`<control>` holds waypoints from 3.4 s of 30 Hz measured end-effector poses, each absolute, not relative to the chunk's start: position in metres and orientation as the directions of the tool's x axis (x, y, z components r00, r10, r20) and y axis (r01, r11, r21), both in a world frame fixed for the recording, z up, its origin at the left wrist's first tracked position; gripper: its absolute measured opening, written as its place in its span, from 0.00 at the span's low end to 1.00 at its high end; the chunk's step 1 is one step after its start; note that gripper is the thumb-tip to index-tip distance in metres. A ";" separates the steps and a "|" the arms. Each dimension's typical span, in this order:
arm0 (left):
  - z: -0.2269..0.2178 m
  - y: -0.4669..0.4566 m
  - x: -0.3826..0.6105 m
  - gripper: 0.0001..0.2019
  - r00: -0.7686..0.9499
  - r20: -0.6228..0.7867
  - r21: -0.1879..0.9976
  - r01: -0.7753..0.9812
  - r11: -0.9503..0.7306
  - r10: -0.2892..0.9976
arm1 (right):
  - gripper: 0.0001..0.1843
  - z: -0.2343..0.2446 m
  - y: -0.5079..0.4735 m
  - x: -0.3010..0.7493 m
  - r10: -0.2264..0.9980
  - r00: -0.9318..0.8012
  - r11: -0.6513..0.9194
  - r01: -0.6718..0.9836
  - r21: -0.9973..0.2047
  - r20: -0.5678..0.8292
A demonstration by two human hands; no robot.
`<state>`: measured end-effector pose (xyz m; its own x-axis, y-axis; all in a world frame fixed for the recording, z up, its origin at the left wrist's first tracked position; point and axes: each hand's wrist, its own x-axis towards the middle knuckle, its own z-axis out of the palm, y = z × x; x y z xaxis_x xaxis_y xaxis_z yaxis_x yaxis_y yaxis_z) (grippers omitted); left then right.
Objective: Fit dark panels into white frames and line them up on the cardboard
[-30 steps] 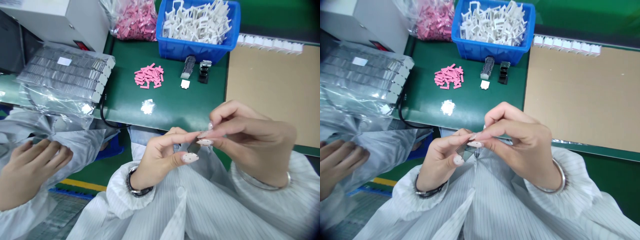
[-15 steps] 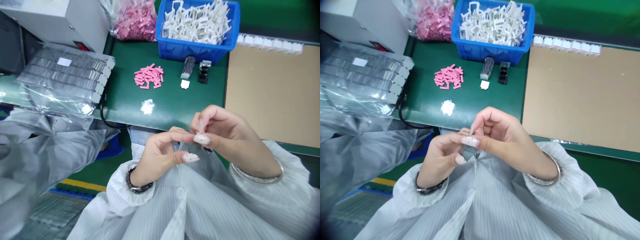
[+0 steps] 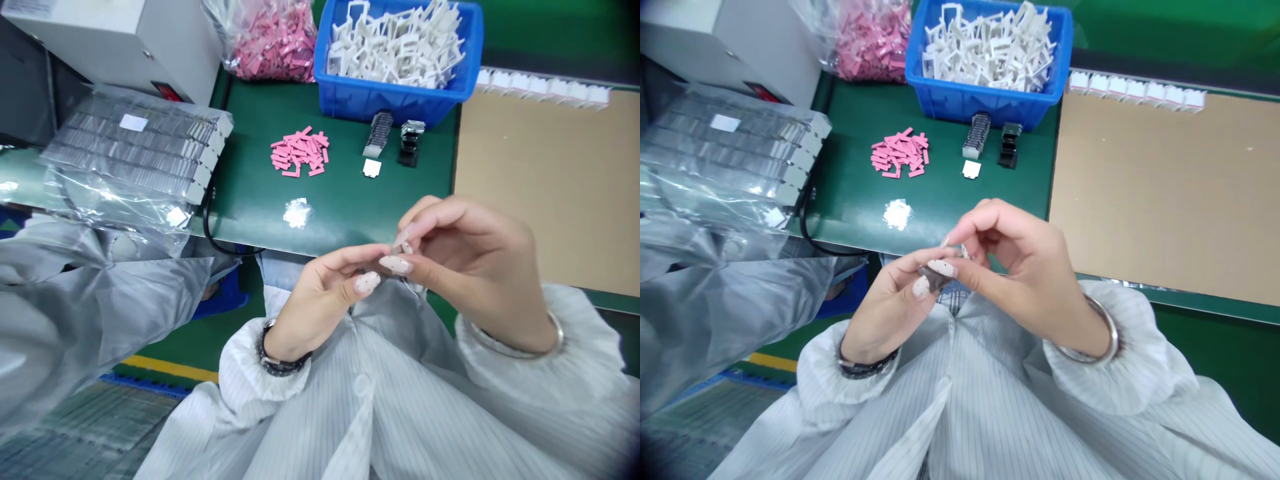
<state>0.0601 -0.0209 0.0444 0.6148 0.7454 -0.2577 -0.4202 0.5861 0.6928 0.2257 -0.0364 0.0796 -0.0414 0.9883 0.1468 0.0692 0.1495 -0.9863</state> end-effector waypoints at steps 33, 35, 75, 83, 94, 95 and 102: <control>0.048 -0.015 0.052 0.09 0.527 -0.261 0.808 -0.339 0.481 0.809 | 0.08 0.102 -0.015 0.237 0.844 -0.515 0.391 0.398 -0.830 0.151; 0.049 -0.015 0.052 0.09 0.524 -0.252 0.815 -0.339 0.471 0.813 | 0.08 0.103 -0.012 0.237 0.838 -0.529 0.381 0.392 -0.837 0.133; 0.047 -0.017 0.037 0.11 0.538 -0.088 0.940 -0.233 0.248 0.839 | 0.10 0.100 -0.013 0.230 0.803 -0.596 0.325 0.454 -0.830 -0.011; 0.036 -0.021 0.031 0.10 0.559 -0.195 0.926 -0.165 0.339 0.806 | 0.07 0.083 -0.009 0.231 0.750 -0.660 0.361 0.364 -0.859 0.036; 0.023 -0.023 0.020 0.12 0.607 -0.334 0.822 -0.187 0.538 0.721 | 0.06 0.066 0.007 0.215 0.678 -0.735 0.237 0.229 -0.944 -0.008; 0.022 -0.022 0.019 0.11 0.611 -0.333 0.813 -0.199 0.547 0.718 | 0.06 0.065 0.008 0.214 0.672 -0.740 0.227 0.227 -0.947 -0.016; 0.013 -0.017 -0.001 0.12 0.624 -0.279 0.722 -0.365 0.588 0.730 | 0.13 0.061 0.035 0.211 0.822 -0.568 0.203 0.226 -0.953 0.041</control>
<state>-0.0015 -0.0169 0.0131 0.6238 0.7300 -0.2792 -0.3647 0.5878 0.7221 0.2107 0.0352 0.0608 -0.5675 0.8224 0.0408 0.2259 0.2032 -0.9527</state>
